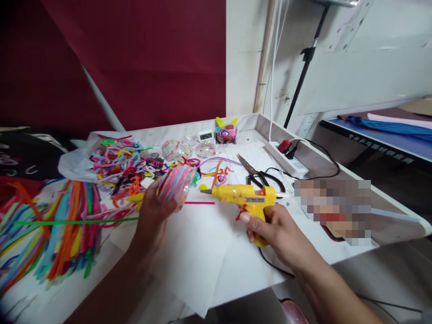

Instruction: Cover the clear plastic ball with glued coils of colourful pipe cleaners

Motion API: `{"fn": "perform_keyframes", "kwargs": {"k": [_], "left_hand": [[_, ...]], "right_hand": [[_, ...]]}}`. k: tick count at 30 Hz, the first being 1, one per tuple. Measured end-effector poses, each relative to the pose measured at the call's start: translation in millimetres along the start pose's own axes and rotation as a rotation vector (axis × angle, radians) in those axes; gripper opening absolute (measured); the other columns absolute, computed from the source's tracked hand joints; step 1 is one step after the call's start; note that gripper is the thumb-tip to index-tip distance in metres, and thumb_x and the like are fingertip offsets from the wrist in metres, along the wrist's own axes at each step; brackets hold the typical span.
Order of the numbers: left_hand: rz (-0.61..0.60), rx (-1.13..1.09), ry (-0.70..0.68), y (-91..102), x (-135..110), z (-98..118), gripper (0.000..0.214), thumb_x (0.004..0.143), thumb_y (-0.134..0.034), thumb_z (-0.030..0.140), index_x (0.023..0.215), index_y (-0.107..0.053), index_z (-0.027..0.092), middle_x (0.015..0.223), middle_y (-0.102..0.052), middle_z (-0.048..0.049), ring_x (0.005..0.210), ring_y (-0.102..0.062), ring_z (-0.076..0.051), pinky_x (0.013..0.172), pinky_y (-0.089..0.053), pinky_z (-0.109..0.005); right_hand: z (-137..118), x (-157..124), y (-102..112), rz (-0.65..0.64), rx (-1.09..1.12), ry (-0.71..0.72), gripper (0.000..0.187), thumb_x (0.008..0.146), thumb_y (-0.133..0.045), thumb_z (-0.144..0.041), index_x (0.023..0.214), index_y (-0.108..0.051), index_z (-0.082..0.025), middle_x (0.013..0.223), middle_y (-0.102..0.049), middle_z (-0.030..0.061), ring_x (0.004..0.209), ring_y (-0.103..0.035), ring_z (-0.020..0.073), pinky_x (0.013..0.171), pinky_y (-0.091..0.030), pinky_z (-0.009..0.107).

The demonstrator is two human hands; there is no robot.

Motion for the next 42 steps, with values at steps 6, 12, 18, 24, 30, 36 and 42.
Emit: {"fn": "perform_keyframes", "kwargs": {"k": [6,12,18,24,30,36,42], "left_hand": [[0.048,-0.025,-0.022,5.0,5.8,0.5,0.070,0.056,-0.087,0.031,0.118,-0.057,0.024,0.112,-0.067,-0.0064,0.087,-0.067,-0.020,0.064,-0.058,-0.027],[0.023,-0.061,-0.030,3.4,3.6,2.7,0.073,0.054,-0.088,0.030,0.119,-0.056,0.022,0.113,-0.068,-0.0065,0.093,-0.066,-0.019,0.069,-0.058,-0.026],[0.013,-0.052,-0.028,2.2,2.5,4.0,0.073,0.055,-0.087,0.032,0.120,-0.055,0.023,0.110,-0.068,-0.0062,0.091,-0.067,-0.021,0.067,-0.058,-0.028],[0.010,-0.054,-0.039,2.0,2.4,4.5,0.072,0.056,-0.087,0.032,0.120,-0.055,0.022,0.108,-0.068,-0.0056,0.090,-0.067,-0.021,0.067,-0.058,-0.028],[0.006,-0.055,-0.021,3.1,3.4,4.2,0.072,0.056,-0.087,0.032,0.119,-0.056,0.022,0.104,-0.068,-0.0034,0.083,-0.066,-0.017,0.064,-0.058,-0.024],[0.002,-0.040,-0.028,4.2,3.2,2.2,0.069,0.057,-0.087,0.029,0.119,-0.056,0.023,0.105,-0.068,-0.0040,0.084,-0.067,-0.018,0.063,-0.058,-0.024],[0.017,-0.030,-0.016,4.1,4.4,0.6,0.069,0.056,-0.087,0.030,0.118,-0.057,0.024,0.103,-0.069,-0.0038,0.083,-0.067,-0.019,0.060,-0.059,-0.025]], "right_hand": [[1.8,10.6,-13.1,-0.158,0.095,-0.073,0.044,0.062,-0.087,-0.039,0.090,-0.059,-0.018,0.072,-0.060,-0.0013,0.056,-0.049,0.0087,0.047,-0.038,0.021],[10.4,10.2,-22.2,-0.383,-0.030,-0.127,0.039,0.076,-0.075,-0.044,0.097,-0.055,-0.017,0.082,-0.059,0.0017,0.059,-0.049,0.0096,0.048,-0.039,0.023],[12.3,12.2,-31.7,-0.453,-0.134,-0.010,0.032,0.079,-0.073,-0.038,0.096,-0.054,-0.018,0.081,-0.060,0.0015,0.071,-0.051,0.0142,0.061,-0.039,0.027],[19.0,30.6,-33.1,-0.417,-0.323,0.093,0.032,0.076,-0.076,-0.036,0.093,-0.057,-0.017,0.075,-0.054,-0.0025,0.067,-0.046,0.0123,0.057,-0.034,0.025],[15.9,48.7,-22.5,-0.323,-0.366,0.144,0.030,0.075,-0.076,-0.036,0.087,-0.057,-0.016,0.070,-0.049,-0.0048,0.063,-0.041,0.0099,0.054,-0.032,0.024],[17.1,65.0,0.4,-0.232,-0.421,0.111,0.045,0.071,-0.079,-0.044,0.098,-0.059,-0.015,0.068,-0.050,-0.0052,0.058,-0.043,0.0094,0.049,-0.033,0.023],[14.0,72.6,16.6,-0.214,-0.484,0.105,0.049,0.070,-0.078,-0.048,0.100,-0.060,-0.015,0.068,-0.055,-0.0039,0.056,-0.048,0.0096,0.047,-0.035,0.023]]}}
Point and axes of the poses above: each hand's wrist, its own x-axis towards the middle knuckle, its own y-axis out of the back of the hand, z = x × y, the point moved 2 cm from there along x, towards the middle knuckle
